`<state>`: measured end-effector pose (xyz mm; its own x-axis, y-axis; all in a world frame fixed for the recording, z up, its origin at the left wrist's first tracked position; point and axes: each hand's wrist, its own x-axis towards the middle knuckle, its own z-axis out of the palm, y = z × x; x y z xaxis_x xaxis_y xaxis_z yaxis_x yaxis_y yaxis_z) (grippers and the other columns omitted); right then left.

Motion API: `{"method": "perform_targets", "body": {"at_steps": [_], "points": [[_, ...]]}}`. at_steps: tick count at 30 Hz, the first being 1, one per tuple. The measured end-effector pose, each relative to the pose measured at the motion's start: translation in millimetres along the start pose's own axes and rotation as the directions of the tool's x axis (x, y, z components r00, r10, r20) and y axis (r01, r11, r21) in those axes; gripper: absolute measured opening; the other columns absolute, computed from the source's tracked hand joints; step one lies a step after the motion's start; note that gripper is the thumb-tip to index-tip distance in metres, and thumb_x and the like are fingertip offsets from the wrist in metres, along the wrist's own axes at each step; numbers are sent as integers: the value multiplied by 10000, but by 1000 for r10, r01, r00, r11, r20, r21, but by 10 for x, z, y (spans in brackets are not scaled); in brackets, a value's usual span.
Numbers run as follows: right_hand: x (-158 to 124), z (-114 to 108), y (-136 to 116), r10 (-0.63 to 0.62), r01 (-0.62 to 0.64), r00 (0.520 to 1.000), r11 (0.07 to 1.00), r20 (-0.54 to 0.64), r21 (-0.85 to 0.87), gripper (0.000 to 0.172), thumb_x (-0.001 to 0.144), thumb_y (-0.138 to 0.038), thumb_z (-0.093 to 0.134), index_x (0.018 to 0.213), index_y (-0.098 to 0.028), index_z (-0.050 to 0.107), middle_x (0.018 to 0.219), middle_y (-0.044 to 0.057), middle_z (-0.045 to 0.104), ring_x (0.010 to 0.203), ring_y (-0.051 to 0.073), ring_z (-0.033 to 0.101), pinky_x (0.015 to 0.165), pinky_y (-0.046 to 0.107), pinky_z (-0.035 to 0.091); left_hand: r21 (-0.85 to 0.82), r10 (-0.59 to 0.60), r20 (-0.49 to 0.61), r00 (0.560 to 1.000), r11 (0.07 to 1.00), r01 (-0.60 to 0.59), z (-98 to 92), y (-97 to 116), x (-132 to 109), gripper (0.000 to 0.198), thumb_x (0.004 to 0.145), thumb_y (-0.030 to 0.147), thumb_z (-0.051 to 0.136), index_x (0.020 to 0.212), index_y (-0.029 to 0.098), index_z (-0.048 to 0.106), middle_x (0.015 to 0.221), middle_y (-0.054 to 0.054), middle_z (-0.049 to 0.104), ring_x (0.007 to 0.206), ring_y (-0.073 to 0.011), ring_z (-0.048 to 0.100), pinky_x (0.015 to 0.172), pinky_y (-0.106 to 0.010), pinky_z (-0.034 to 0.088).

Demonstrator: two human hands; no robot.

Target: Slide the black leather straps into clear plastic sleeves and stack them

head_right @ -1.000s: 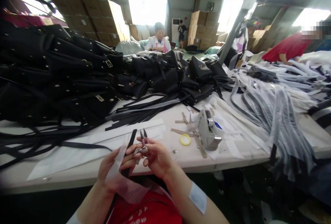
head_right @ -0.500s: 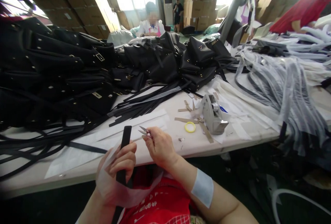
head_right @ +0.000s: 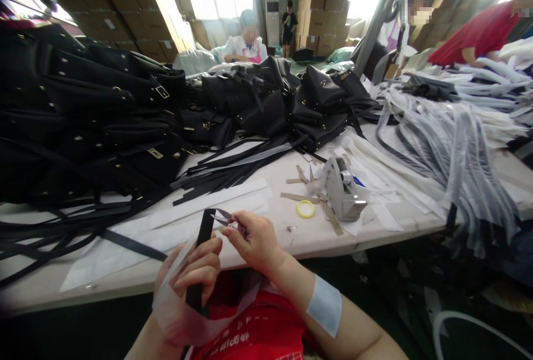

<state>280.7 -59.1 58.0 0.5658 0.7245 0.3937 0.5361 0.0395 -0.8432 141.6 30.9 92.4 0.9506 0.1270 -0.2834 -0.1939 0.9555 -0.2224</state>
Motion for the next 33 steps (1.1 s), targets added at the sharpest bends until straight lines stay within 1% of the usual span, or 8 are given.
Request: {"method": "perform_targets", "body": {"at_steps": [2, 5, 12, 17, 21, 25, 29, 33], "points": [[5, 9, 4, 15, -15, 1000, 1000, 8, 1, 248, 931, -416, 543, 864, -188, 615, 674, -20, 574, 595, 116, 497, 601, 237, 373, 11, -4, 4, 1000, 1000, 4, 0, -4, -4, 279, 871, 92, 466, 765, 250, 262, 624, 43, 469, 403, -44, 483, 377, -109, 421], [10, 15, 8, 26, -26, 1000, 999, 12, -19, 262, 934, -428, 532, 869, -189, 618, 668, -19, 585, 591, 115, 505, 593, 231, 370, 40, -47, -3, 999, 998, 47, -1, -14, -10, 290, 870, 94, 476, 755, 251, 261, 597, 55, 445, 400, -46, 492, 378, -104, 426], [4, -14, 5, 14, -14, 1000, 997, -2, -72, 273, 942, -444, 521, 866, -203, 624, 631, -20, 586, 553, 119, 496, 576, 235, 366, 53, -48, -24, 999, 997, 50, 33, -38, 3, 312, 876, 77, 443, 740, 259, 229, 603, 42, 473, 387, -43, 482, 355, -100, 402], [-63, -29, 64, 24, -26, 999, 997, -29, -75, 264, 934, -440, 528, 889, -199, 627, 645, -14, 580, 574, 124, 509, 584, 235, 374, 22, 0, -40, 999, 1000, 1, 29, -2, 0, 320, 834, 65, 492, 753, 259, 251, 603, 51, 463, 405, -55, 492, 377, -109, 424], [-114, 10, 105, 33, -35, 999, 998, -27, -51, 268, 925, -437, 537, 865, -191, 626, 621, -21, 553, 559, 121, 499, 568, 234, 361, 22, 28, -15, 999, 999, -28, 8, -5, 6, 321, 821, 54, 500, 760, 257, 259, 634, 41, 477, 427, -55, 497, 397, -107, 434], [-88, 53, 73, 39, -40, 999, 999, -28, -29, 275, 926, -442, 526, 874, -193, 630, 634, -19, 566, 560, 118, 501, 572, 230, 368, 61, -27, 11, 1000, 998, 26, -12, -43, 29, 273, 859, 78, 467, 783, 249, 269, 642, 37, 494, 413, -48, 495, 374, -94, 411], [-66, 47, 32, 31, -32, 999, 999, -28, -32, 275, 928, -441, 521, 868, -193, 624, 611, -26, 553, 533, 112, 469, 554, 230, 353, 87, -62, -2, 998, 994, 62, 0, -73, 14, 284, 878, 75, 444, 761, 253, 256, 610, 42, 484, 401, -44, 497, 366, -84, 398], [-92, 24, 22, 31, -31, 1000, 1000, -8, 4, 290, 937, -451, 507, 883, -192, 626, 635, -17, 565, 561, 120, 500, 572, 233, 377, 87, -88, -9, 996, 992, 88, -4, -88, -11, 330, 858, 68, 498, 744, 254, 250, 595, 54, 472, 385, -34, 490, 356, -75, 389]]}}
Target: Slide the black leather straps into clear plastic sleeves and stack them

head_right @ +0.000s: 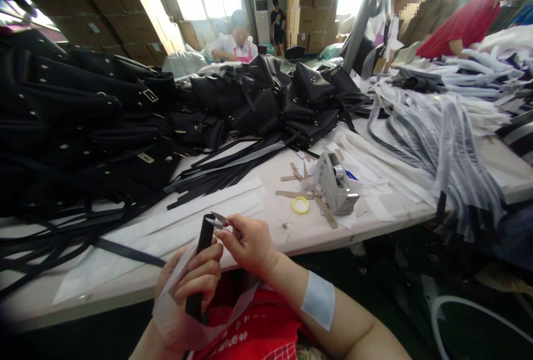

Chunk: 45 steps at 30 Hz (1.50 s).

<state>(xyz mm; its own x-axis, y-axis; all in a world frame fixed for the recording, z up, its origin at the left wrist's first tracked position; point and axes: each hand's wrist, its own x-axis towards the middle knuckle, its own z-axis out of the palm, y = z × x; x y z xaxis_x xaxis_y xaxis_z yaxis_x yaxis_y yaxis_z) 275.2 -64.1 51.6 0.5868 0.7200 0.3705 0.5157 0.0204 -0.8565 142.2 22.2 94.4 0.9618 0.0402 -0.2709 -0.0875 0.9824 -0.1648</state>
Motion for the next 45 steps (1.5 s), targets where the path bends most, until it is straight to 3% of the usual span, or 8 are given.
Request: {"method": "perform_targets", "body": {"at_steps": [6, 16, 23, 31, 36, 40, 42, 45], "points": [[-30, -2, -2, -3, 2, 1000, 999, 8, 45, 294, 938, -448, 501, 891, -190, 634, 671, -3, 591, 589, 125, 523, 591, 234, 396, 13, -39, 13, 999, 999, 39, -70, -8, 1, 373, 849, 98, 564, 724, 253, 248, 589, 62, 459, 392, -27, 507, 336, -53, 366], [-52, -36, -2, -29, 28, 999, 998, 19, 61, 295, 936, -442, 518, 860, -189, 649, 658, -8, 590, 580, 118, 515, 587, 231, 384, 93, -106, 52, 993, 991, 100, -99, -8, 1, 339, 879, 141, 514, 686, 242, 254, 569, 54, 442, 370, -12, 459, 332, -43, 344], [-60, -72, -24, -32, 29, 999, 998, 44, 48, 330, 943, -455, 496, 804, -191, 638, 640, -11, 575, 575, 116, 503, 580, 231, 378, 161, -150, 58, 987, 977, 139, -107, -7, 7, 358, 860, 149, 563, 667, 231, 272, 538, 85, 384, 324, 10, 310, 311, -28, 322], [-63, -99, -19, -34, 29, 998, 994, 45, 110, 339, 945, -437, 490, 753, -188, 616, 606, -27, 520, 553, 106, 448, 563, 236, 353, 137, -147, 54, 988, 981, 138, -119, -19, 25, 337, 870, 126, 518, 668, 233, 271, 555, 76, 399, 325, 12, 349, 296, -31, 289], [-106, -168, -20, -22, 27, 999, 985, -30, 170, 289, 925, -408, 517, 782, -180, 623, 609, -28, 509, 543, 106, 436, 542, 236, 354, 147, -132, 31, 991, 981, 126, -71, -34, 51, 295, 887, 101, 473, 689, 227, 294, 574, 58, 439, 352, 4, 406, 315, -31, 301], [-206, -341, 2, 11, 9, 990, 991, -142, 136, 311, 926, -433, 514, 808, -172, 636, 610, -18, 507, 532, 115, 435, 532, 250, 363, 269, -137, -8, 991, 954, 134, -56, -32, 76, 269, 859, 118, 536, 658, 198, 376, 531, 66, 424, 343, -8, 415, 323, -58, 317], [-261, -544, 21, 44, -37, 984, 998, -172, 44, 313, 916, -449, 545, 818, -171, 655, 605, -14, 513, 541, 125, 448, 540, 258, 371, 429, -94, -102, 990, 894, 128, -75, -19, 83, 231, 828, 140, 610, 652, 169, 462, 514, 56, 454, 364, -34, 456, 368, -93, 390], [-281, -1085, 34, 135, -166, 972, 974, -191, -152, 319, 888, -443, 604, 1033, -168, 676, 664, 5, 597, 568, 147, 507, 579, 273, 413, 733, 190, -233, 954, 679, 44, -159, 38, 100, 146, 724, 156, 763, 782, 145, 629, 624, 4, 622, 475, -102, 583, 448, -161, 482]]}}
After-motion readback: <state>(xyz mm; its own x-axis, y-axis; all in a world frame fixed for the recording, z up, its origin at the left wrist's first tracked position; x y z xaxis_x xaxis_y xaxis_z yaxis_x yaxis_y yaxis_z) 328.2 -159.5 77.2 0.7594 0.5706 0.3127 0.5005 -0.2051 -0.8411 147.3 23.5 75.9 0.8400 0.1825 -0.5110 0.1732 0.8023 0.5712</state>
